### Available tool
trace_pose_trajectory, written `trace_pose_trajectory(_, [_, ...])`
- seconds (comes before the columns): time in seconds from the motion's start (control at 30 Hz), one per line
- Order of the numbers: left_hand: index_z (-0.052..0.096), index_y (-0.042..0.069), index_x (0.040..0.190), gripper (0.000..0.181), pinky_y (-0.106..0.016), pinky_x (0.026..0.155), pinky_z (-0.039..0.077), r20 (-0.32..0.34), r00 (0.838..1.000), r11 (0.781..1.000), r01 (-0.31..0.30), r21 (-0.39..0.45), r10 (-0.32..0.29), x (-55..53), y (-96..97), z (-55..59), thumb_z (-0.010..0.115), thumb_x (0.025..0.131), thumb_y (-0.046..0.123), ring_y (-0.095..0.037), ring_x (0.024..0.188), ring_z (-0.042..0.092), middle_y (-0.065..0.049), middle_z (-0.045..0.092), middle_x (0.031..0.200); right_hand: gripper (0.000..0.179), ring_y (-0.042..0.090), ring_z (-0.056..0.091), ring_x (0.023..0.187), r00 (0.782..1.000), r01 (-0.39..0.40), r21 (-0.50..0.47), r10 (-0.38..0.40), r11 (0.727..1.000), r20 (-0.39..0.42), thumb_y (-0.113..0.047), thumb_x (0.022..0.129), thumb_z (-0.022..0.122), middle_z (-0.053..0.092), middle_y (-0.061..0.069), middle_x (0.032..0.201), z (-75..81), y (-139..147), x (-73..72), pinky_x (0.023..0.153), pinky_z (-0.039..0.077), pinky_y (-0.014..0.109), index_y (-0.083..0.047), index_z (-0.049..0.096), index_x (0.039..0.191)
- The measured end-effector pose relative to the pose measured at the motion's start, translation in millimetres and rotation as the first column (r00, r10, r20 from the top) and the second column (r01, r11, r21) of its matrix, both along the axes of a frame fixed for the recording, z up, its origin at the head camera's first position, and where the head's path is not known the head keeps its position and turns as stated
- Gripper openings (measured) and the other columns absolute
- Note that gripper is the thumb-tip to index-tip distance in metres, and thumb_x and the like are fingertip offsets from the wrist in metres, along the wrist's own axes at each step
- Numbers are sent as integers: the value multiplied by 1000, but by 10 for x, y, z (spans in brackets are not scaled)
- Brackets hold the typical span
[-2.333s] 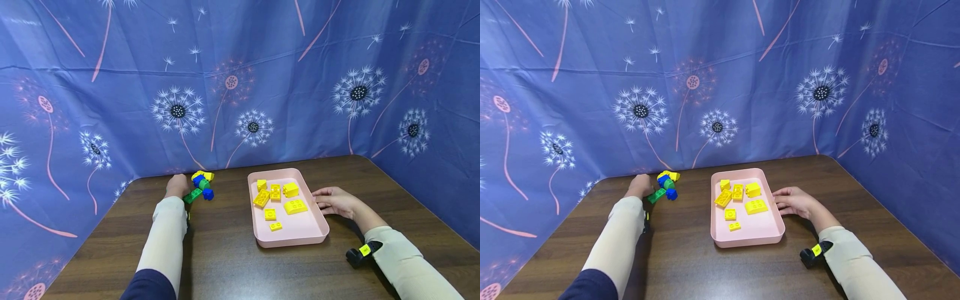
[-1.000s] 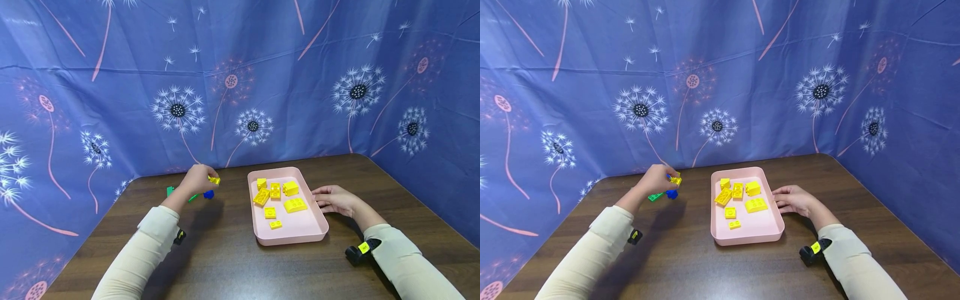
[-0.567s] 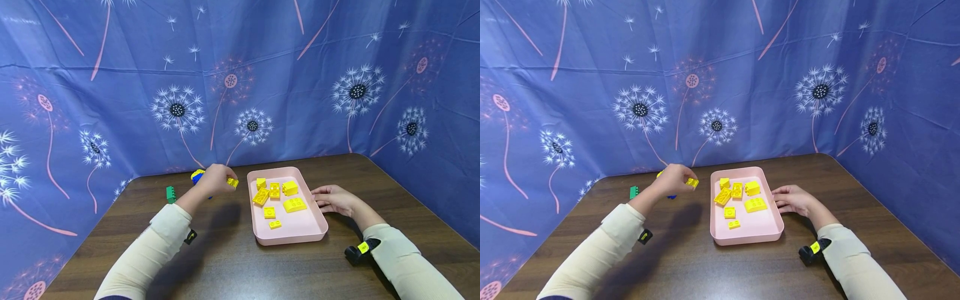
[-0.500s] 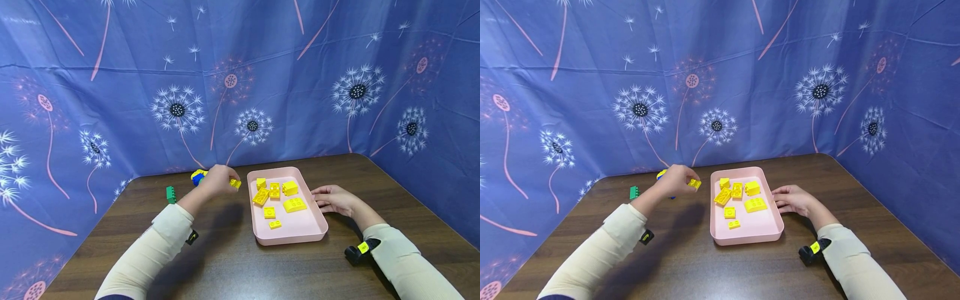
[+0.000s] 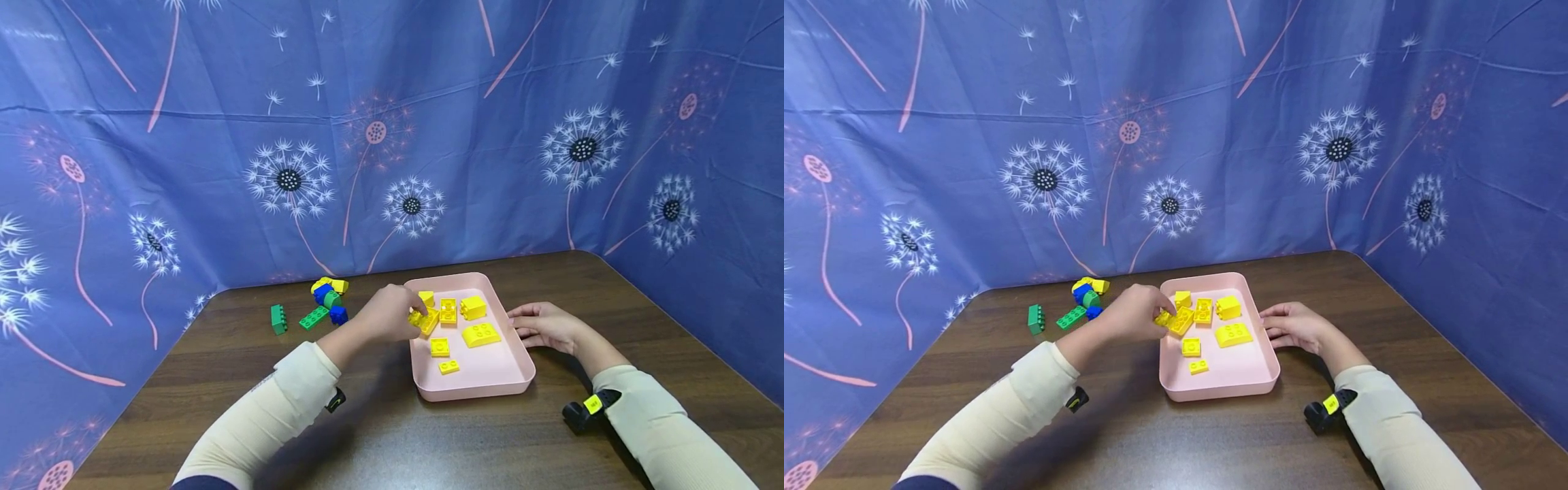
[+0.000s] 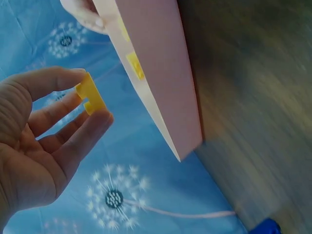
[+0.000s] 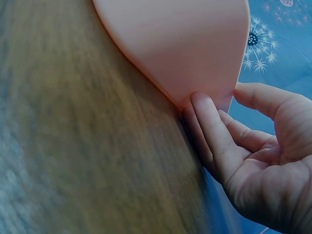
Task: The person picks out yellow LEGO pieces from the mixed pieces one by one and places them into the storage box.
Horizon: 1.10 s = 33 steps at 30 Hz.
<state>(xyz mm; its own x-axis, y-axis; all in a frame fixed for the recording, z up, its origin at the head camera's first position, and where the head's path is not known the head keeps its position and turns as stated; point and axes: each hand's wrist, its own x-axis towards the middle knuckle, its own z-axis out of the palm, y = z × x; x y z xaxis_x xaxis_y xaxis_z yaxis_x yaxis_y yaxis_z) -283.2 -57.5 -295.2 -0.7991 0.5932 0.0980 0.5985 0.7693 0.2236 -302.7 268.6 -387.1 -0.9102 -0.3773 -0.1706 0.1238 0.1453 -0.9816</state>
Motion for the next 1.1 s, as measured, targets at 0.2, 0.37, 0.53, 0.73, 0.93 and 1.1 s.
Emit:
trace_pose_trajectory(0.2, [77,14,101,27,-18,61,43,-19,994,994,103,-29,-103,81,181,-33,81,75,17,-9,72,51,9,70,85,53,20,68,93,1000,-3,-2,3,1000,-5,-10,97,58,67,12,109,-10,4,5,82,55,42,20,36,134])
trace_pose_trajectory(0.37, [78,16,99,24,-18,65,41,-29,985,983,167,-77,-169,124,342,-106,81,76,20,-6,69,50,12,68,79,52,20,68,92,1000,13,3,-13,1000,4,-10,97,58,67,12,107,-13,11,-3,82,55,42,19,37,134])
trace_pose_trajectory(0.53, [78,17,98,21,-17,72,43,13,978,968,207,-140,-207,195,510,-215,81,77,19,-4,76,54,11,71,87,54,19,68,92,1000,11,10,-11,1000,5,-11,97,58,67,11,107,5,2,-10,82,55,41,20,36,135])
trace_pose_trajectory(0.73, [78,20,96,19,-15,85,44,96,963,949,265,-169,-252,264,632,-354,83,78,21,-1,87,58,13,71,93,56,20,67,93,1000,-6,15,6,1000,-2,-12,97,58,66,11,109,20,-3,-12,82,55,41,20,34,136])
trace_pose_trajectory(0.93, [78,20,100,21,-13,87,43,99,939,923,342,-178,-329,233,678,-395,82,80,21,0,90,59,13,72,96,54,19,67,93,1000,-7,11,7,1000,4,-11,98,57,67,11,108,12,-1,-23,82,55,41,20,34,136])
trace_pose_trajectory(1.1, [78,18,103,22,-9,85,42,101,903,880,430,-204,-418,221,710,-404,79,82,16,2,92,61,11,72,100,54,19,68,93,1000,-12,11,12,1000,-1,-12,98,57,67,10,107,6,9,-21,82,55,41,20,34,135])
